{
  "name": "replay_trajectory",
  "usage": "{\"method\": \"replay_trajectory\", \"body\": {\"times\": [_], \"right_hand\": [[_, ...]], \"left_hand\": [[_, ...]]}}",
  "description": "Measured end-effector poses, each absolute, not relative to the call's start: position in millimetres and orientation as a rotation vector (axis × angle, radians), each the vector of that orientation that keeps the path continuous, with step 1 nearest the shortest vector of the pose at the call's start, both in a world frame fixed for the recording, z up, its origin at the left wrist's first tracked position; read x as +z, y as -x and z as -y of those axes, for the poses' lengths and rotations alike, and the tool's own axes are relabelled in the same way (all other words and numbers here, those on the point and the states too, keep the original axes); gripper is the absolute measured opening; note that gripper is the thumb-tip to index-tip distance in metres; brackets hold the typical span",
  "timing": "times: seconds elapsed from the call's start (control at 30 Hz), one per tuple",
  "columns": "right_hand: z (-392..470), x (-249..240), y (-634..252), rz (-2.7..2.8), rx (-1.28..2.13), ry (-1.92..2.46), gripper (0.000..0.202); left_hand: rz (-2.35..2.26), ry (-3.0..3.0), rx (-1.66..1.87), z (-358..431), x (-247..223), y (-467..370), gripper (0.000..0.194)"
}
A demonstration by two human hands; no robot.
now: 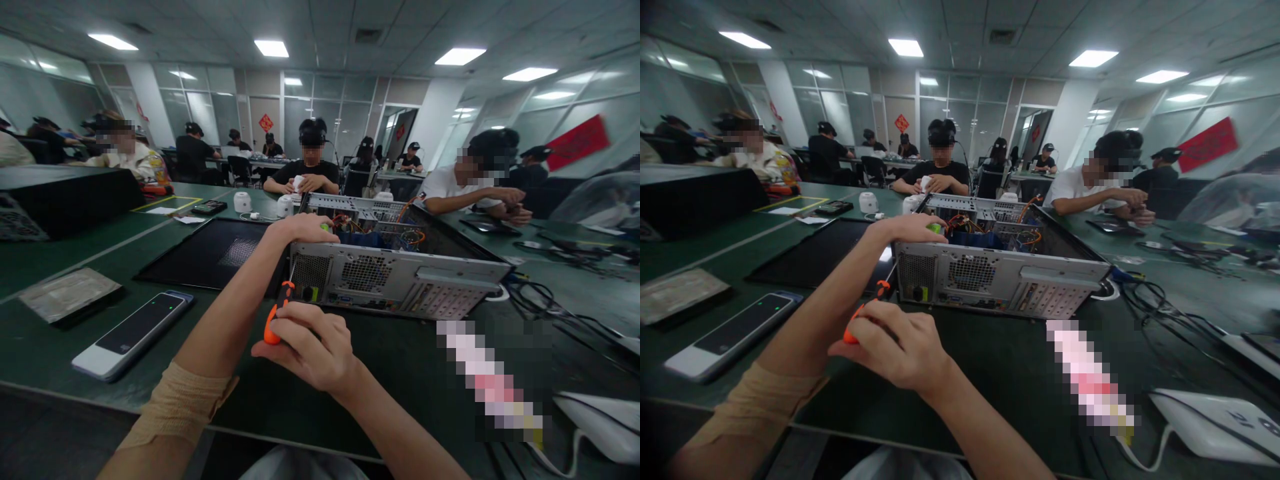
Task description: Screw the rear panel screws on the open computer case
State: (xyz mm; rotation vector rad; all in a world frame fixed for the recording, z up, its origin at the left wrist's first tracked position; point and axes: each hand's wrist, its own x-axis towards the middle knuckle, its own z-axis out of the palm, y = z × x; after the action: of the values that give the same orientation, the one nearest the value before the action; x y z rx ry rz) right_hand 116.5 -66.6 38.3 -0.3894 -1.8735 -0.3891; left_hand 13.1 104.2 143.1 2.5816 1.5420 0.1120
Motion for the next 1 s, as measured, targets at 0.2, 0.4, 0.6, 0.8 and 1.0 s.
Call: {"method": "replay_trajectory", "body": {"times": [0.2,0.4,0.6,0.8,1.0], "right_hand": [[70.4,41.9,-117.3,1.999,-0.368,0.354,0.024],[68.0,36.3,-116.5,1.998,-0.306,0.360,0.026],[66.2,34.6,-117.6,1.923,-0.355,0.437,0.023],[65.8,37.2,-114.8,1.845,-0.355,0.403,0.027],[68.2,37.6,-119.2,1.960,-0.423,0.392,0.025]], "left_hand": [[-1.554,-2.610,0.096,-103.9,144.3,-13.1,0.077],[-1.543,-2.594,0.094,-100.4,146.6,-13.2,0.078],[-1.545,-2.597,0.099,-100.3,146.4,-13.4,0.079],[-1.544,-2.595,0.113,-102.6,144.6,-12.6,0.078],[-1.538,-2.610,0.110,-102.5,144.9,-12.8,0.076]]}}
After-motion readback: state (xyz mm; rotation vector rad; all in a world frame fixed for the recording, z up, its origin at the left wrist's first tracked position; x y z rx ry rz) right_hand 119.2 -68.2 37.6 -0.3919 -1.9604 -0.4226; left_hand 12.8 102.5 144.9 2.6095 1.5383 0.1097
